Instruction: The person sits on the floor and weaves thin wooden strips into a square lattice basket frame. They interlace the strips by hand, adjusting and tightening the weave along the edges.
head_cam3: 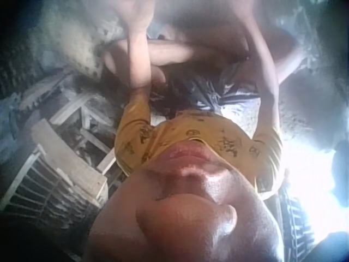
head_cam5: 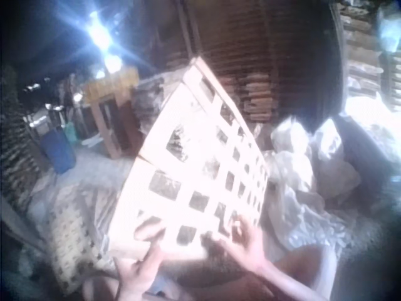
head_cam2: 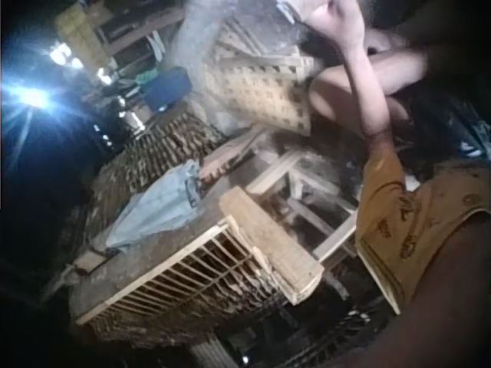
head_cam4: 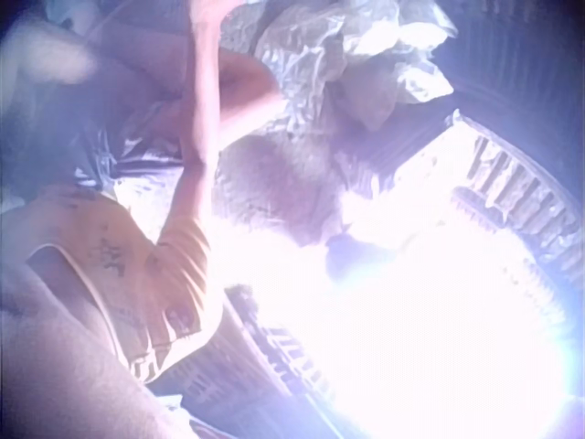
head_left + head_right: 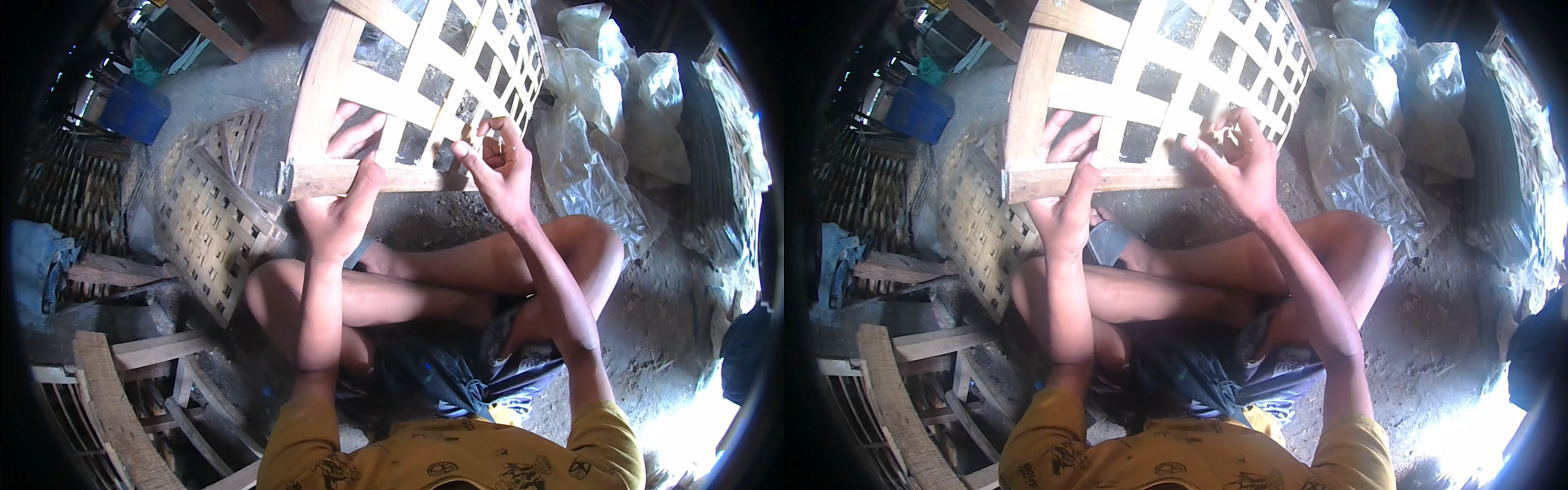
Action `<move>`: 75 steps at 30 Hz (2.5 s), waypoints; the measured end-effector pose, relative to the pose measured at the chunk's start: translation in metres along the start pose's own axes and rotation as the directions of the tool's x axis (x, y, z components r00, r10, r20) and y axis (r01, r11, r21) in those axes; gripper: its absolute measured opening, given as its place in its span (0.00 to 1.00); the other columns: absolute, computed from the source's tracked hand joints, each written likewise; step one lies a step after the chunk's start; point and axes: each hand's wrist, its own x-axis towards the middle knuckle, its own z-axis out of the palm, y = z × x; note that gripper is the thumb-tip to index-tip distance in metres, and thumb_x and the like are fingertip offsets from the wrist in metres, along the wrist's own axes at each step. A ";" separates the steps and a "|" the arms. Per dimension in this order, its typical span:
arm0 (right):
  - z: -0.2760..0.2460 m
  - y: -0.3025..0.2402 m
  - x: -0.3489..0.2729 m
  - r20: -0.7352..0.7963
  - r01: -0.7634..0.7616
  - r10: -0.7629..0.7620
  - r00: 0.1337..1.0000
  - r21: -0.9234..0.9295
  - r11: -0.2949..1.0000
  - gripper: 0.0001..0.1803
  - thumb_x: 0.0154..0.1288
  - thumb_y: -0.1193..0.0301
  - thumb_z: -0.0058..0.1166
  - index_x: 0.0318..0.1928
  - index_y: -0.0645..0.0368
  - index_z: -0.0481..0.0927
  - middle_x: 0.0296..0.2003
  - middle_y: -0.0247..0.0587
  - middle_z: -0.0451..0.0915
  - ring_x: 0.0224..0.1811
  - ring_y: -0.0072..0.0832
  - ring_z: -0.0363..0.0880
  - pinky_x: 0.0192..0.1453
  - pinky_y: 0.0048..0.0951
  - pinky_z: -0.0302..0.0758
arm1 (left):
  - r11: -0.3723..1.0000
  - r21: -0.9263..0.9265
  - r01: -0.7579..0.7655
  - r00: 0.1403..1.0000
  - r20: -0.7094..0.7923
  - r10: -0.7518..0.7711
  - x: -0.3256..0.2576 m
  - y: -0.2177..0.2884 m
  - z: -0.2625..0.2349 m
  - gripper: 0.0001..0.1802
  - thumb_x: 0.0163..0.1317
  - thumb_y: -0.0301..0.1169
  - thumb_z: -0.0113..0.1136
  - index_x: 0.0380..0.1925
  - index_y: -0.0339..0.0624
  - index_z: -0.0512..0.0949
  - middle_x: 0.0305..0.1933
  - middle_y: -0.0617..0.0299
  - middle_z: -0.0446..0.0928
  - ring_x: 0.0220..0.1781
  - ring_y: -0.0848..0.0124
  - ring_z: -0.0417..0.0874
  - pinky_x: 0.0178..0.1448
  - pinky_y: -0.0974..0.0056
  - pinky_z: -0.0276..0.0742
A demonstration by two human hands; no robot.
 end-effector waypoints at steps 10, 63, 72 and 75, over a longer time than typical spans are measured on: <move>0.008 -0.027 0.010 0.317 -0.094 0.065 0.946 0.079 0.992 0.23 0.67 0.63 0.71 0.51 0.66 0.77 0.42 0.47 0.87 0.43 0.26 0.87 0.44 0.29 0.86 | 0.990 -0.051 0.135 0.967 0.226 -0.120 0.001 0.005 -0.037 0.44 0.63 0.27 0.71 0.73 0.26 0.56 0.69 0.38 0.71 0.74 0.52 0.71 0.72 0.52 0.74; 0.015 0.003 -0.003 0.283 0.209 -0.145 0.948 -0.214 0.954 0.18 0.65 0.68 0.68 0.51 0.62 0.79 0.32 0.47 0.89 0.27 0.33 0.88 0.33 0.34 0.81 | 0.975 0.124 0.183 0.975 0.105 -0.196 -0.002 -0.002 -0.066 0.10 0.59 0.17 0.64 0.41 0.37 0.77 0.39 0.65 0.77 0.42 0.77 0.78 0.49 0.70 0.75; 0.010 0.004 -0.003 0.300 0.168 -0.078 0.951 -0.288 0.943 0.19 0.66 0.67 0.67 0.52 0.62 0.78 0.32 0.46 0.90 0.29 0.35 0.89 0.34 0.35 0.82 | 0.997 0.070 -0.029 0.999 -0.023 0.031 -0.008 -0.027 -0.055 0.10 0.64 0.23 0.68 0.44 0.34 0.79 0.43 0.61 0.81 0.41 0.77 0.79 0.48 0.70 0.76; 0.013 -0.007 -0.002 0.316 0.123 -0.018 0.948 -0.316 0.941 0.15 0.69 0.70 0.66 0.47 0.65 0.76 0.34 0.48 0.91 0.36 0.26 0.91 0.39 0.29 0.82 | 0.996 0.076 -0.053 0.982 -0.179 0.066 -0.007 -0.027 -0.041 0.11 0.67 0.26 0.68 0.45 0.33 0.79 0.43 0.61 0.81 0.41 0.77 0.79 0.48 0.69 0.76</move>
